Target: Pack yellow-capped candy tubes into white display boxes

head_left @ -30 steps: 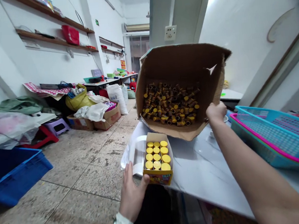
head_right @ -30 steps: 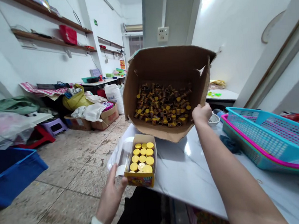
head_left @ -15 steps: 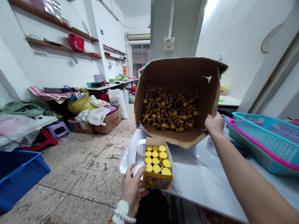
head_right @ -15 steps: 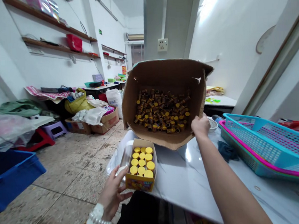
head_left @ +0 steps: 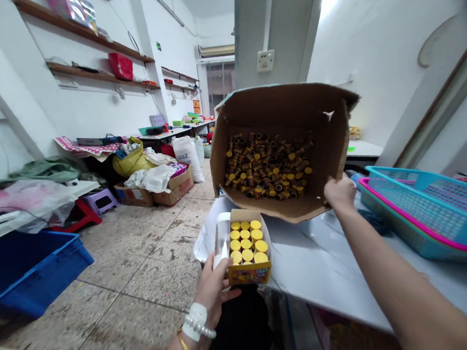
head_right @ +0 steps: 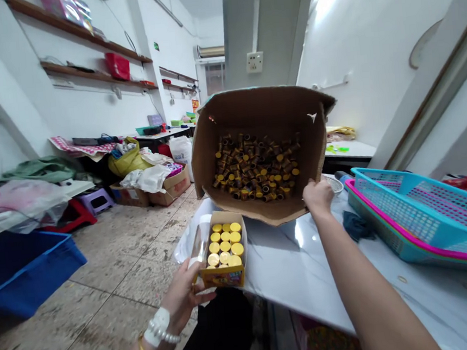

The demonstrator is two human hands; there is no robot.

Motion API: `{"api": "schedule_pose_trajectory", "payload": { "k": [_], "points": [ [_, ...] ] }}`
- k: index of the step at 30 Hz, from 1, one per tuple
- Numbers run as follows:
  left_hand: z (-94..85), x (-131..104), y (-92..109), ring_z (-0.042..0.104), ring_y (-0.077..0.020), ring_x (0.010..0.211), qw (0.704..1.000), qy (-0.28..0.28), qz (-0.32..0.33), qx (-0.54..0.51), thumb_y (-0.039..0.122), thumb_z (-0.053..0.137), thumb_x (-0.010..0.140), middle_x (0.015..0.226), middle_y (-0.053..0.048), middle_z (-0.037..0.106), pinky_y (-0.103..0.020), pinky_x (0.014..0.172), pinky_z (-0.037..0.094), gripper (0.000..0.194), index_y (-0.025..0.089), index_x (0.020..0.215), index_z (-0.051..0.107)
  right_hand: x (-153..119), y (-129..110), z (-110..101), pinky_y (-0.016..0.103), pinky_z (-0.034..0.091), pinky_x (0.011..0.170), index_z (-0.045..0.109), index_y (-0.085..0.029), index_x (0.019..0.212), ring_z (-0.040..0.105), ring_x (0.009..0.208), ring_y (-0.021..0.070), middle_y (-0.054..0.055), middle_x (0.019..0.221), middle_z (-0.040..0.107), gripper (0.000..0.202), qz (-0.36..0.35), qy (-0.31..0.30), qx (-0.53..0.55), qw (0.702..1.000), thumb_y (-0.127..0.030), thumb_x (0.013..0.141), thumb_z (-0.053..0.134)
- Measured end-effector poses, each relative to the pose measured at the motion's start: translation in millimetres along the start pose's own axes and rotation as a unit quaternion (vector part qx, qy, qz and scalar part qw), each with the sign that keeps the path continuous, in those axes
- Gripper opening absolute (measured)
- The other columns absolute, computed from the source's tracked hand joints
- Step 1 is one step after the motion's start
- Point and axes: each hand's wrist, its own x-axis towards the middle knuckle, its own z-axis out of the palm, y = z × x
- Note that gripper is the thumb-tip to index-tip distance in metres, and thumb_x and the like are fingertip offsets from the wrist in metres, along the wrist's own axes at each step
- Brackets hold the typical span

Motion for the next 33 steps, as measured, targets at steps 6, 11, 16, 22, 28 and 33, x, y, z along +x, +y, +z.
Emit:
{"api": "schedule_pose_trajectory", "payload": {
  "k": [6,11,16,22,28,33],
  "points": [
    [0.9,3.1,-6.3,0.073,-0.0235,0.077,0.999,0.017,0.017,-0.028,0.039,0.071,0.084,0.12,-0.014,0.07,-0.036,0.064,0.06,0.061,0.025,0.136,0.042,-21.8,5.4,-6.5,0.043,0.05,0.078,0.068,-0.013,0.123,0.068,0.089,0.0349,0.019,0.095,0.072,0.042,0.028,-0.028,-0.016,0.999,-0.034,0.092,0.046],
    [-12.1,-1.9,-16.2,0.074,-0.0265,0.084,0.998,0.009,0.02,-0.066,0.036,0.072,0.081,0.12,-0.012,0.072,-0.036,0.066,0.06,0.049,0.025,0.125,0.054,-21.5,5.7,-9.7,0.042,0.049,0.076,0.069,-0.013,0.121,0.067,0.086,0.0334,0.016,0.09,0.071,0.041,0.033,-0.049,-0.022,0.998,-0.033,0.092,0.049],
    [-19.8,-10.6,-18.6,0.074,-0.0264,0.084,0.997,-0.002,0.025,-0.07,0.039,0.074,0.08,0.114,-0.013,0.074,-0.036,0.068,0.059,0.056,0.022,0.129,0.053,-33.8,7.8,-12.5,0.04,0.047,0.076,0.064,-0.013,0.13,0.065,0.084,0.0307,0.015,0.091,0.07,0.044,0.023,-0.067,-0.031,0.997,-0.032,0.094,0.049],
    [-19.9,-22.7,-11.3,0.073,-0.0256,0.089,0.997,-0.019,0.031,-0.062,0.035,0.068,0.085,0.118,-0.013,0.073,-0.037,0.072,0.06,0.055,0.019,0.135,0.051,-53.0,10.5,-18.4,0.035,0.045,0.075,0.062,-0.013,0.132,0.064,0.087,0.0285,0.016,0.1,0.069,0.044,0.016,-0.08,-0.041,0.996,-0.03,0.095,0.046],
    [-24.2,-22.0,-9.7,0.071,-0.0271,0.099,0.997,-0.039,0.011,-0.059,0.032,0.069,0.086,0.126,-0.014,0.07,-0.039,0.078,0.06,0.054,0.019,0.136,0.05,-58.9,10.3,-13.1,0.038,0.046,0.076,0.062,-0.013,0.131,0.065,0.087,0.0305,0.017,0.098,0.069,0.045,0.044,-0.074,-0.048,0.995,-0.031,0.094,0.044],
    [-25.6,-20.3,-14.8,0.069,-0.0291,0.107,0.997,-0.03,0.018,-0.062,0.033,0.072,0.085,0.13,-0.013,0.068,-0.04,0.08,0.06,0.062,0.021,0.14,0.047,-72.6,17.0,-10.2,0.043,0.048,0.079,0.058,-0.01,0.134,0.067,0.09,0.0339,0.019,0.1,0.07,0.05,0.066,-0.065,-0.04,0.995,-0.033,0.091,0.045]
  ]
}}
